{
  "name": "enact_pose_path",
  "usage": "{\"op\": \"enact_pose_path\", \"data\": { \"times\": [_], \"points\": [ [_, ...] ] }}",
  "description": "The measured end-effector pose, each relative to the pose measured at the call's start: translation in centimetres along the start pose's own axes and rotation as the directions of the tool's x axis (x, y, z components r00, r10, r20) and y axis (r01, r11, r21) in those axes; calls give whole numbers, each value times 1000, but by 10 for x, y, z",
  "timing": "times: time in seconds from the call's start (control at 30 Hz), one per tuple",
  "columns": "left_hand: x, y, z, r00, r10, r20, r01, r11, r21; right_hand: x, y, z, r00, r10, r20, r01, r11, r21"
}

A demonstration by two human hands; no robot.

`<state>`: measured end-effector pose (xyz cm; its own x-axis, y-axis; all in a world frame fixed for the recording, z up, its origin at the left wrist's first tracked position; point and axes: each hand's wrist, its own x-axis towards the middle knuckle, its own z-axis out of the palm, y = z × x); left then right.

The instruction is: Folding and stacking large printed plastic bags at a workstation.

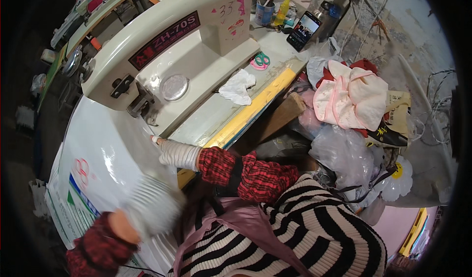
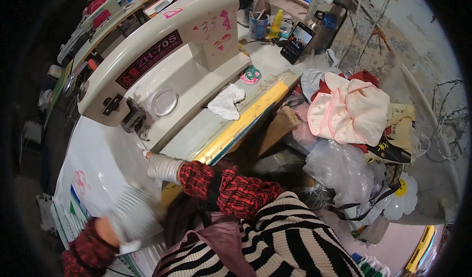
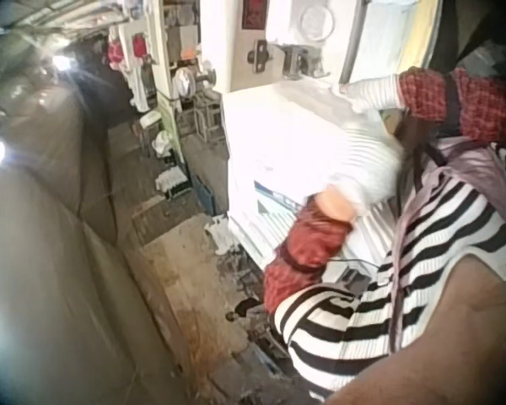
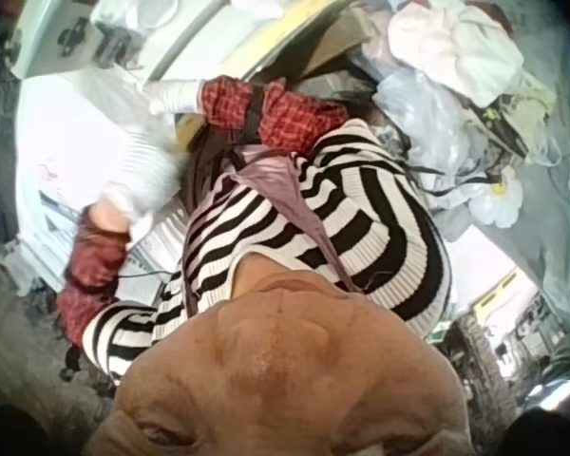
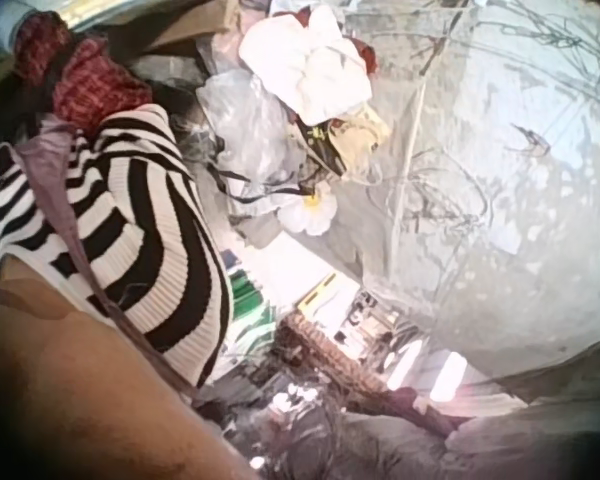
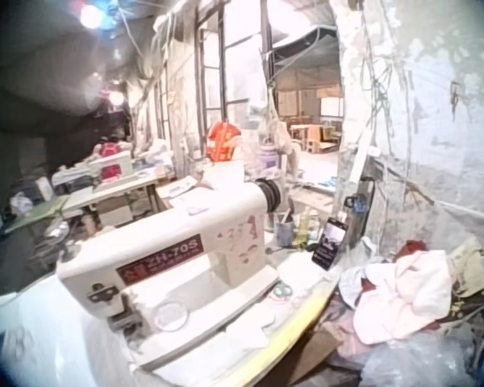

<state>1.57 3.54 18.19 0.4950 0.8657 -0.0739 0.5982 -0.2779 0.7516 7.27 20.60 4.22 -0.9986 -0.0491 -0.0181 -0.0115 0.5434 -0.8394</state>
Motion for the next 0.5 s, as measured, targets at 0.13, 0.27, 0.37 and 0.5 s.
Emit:
{"op": "enact_pose_path", "data": {
  "times": [0.13, 0.27, 0.37, 0.5],
  "points": [
    [98, 78, 9, 855, -419, 304, 191, 802, 566, -18, -61, 2, 972, 171, -163, -195, 970, -145],
    [63, 54, 35, 887, -429, 169, 320, 837, 445, -43, -79, 3, 922, 388, 13, -365, 877, -314],
    [33, 28, 8, 921, -384, -69, 346, 723, 598, -23, -59, 4, 945, 318, -76, -327, 913, -245],
    [25, 73, -96, 709, -693, 130, 471, 603, 644, 23, -54, -25, 899, 341, -276, -405, 887, -223]
  ]
}}
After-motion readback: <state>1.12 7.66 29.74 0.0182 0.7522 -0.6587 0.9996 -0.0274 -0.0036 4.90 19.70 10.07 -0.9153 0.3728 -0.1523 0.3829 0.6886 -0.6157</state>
